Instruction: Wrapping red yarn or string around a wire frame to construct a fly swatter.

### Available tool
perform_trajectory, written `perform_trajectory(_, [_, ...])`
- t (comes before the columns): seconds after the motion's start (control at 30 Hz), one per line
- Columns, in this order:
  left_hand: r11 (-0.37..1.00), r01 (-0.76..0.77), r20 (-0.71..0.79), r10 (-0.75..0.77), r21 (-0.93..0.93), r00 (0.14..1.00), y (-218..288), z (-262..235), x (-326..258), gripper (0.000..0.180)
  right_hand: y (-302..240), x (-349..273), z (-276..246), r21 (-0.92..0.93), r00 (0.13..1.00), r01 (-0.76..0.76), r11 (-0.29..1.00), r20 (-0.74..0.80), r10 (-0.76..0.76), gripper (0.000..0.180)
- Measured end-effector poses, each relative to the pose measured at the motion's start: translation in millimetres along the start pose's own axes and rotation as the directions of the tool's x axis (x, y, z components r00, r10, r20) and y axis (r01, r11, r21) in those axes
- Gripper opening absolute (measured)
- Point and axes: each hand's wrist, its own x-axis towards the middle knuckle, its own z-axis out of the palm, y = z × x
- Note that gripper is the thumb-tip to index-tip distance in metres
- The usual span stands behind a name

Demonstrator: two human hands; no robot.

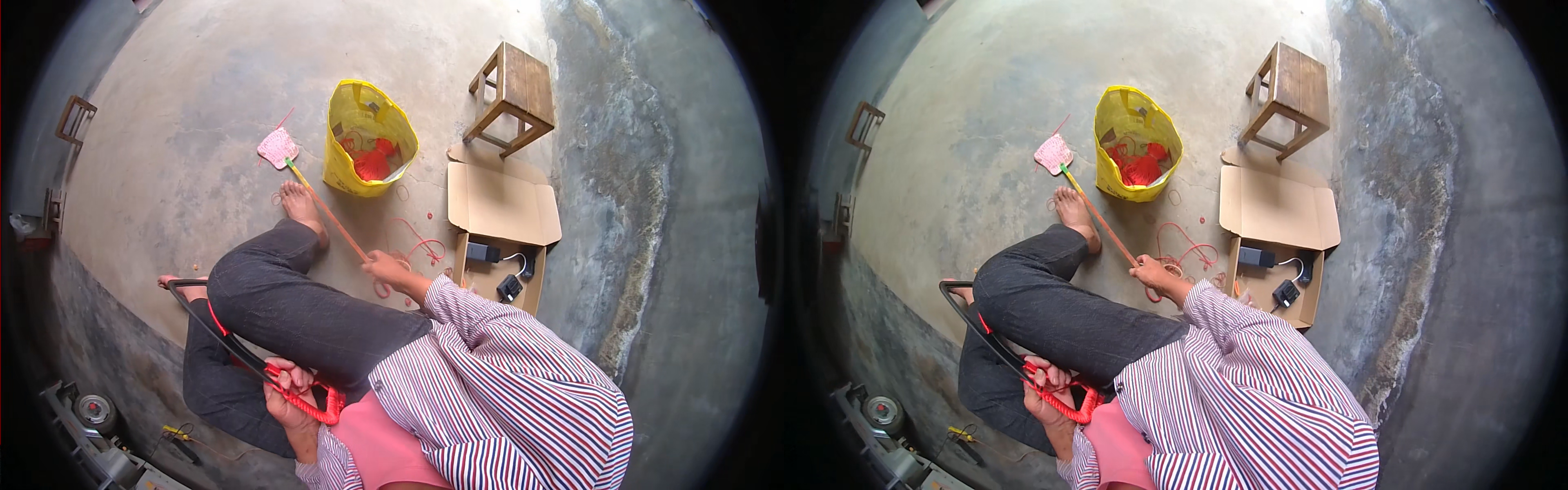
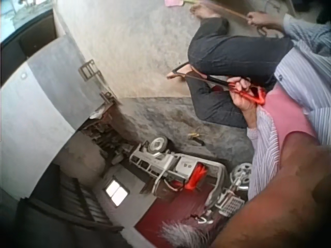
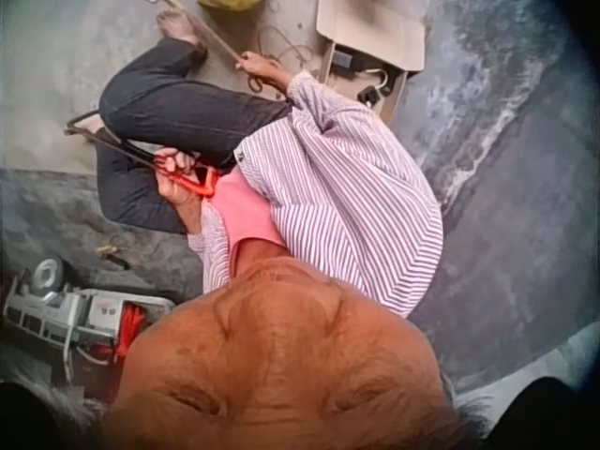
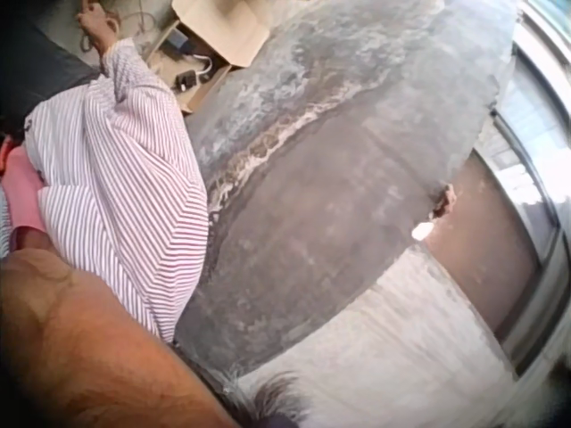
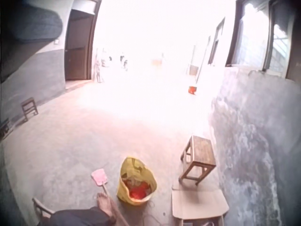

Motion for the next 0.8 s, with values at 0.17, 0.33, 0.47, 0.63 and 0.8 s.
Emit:
perform_trajectory(0.17, [0.992, -0.082, 0.099, 0.072, 0.094, 0.992, 2, 13, -2, 0.018, 11, -6, -21, -0.625, 0.98, 0.12, 0.771, -0.051, -0.194, 0.048])
perform_trajectory(0.33, [0.986, -0.071, 0.073, 0.061, 0.151, 0.995, 7, 29, -1, 0.017, 1, -10, -74, -0.052, 0.98, 0.074, 0.996, -0.184, -0.082, 0.03])
perform_trajectory(0.47, [0.98, -0.048, 0.074, 0.034, 0.195, 0.997, 5, 22, 9, 0.015, -4, 1, -124, 0.313, 0.955, -0.034, 0.949, -0.27, 0.123, 0.012])
perform_trajectory(0.63, [0.985, 0.003, 0.013, -0.005, 0.172, 1.0, 3, 12, 13, 0.011, -12, 14, -158, 0.387, 0.917, -0.045, 0.921, -0.349, 0.192, 0.008])
perform_trajectory(0.8, [0.963, 0.06, -0.146, -0.021, 0.265, 0.989, 6, 18, 14, 0.009, -19, 28, -160, 0.403, 0.905, -0.05, 0.914, -0.369, 0.212, 0.007])
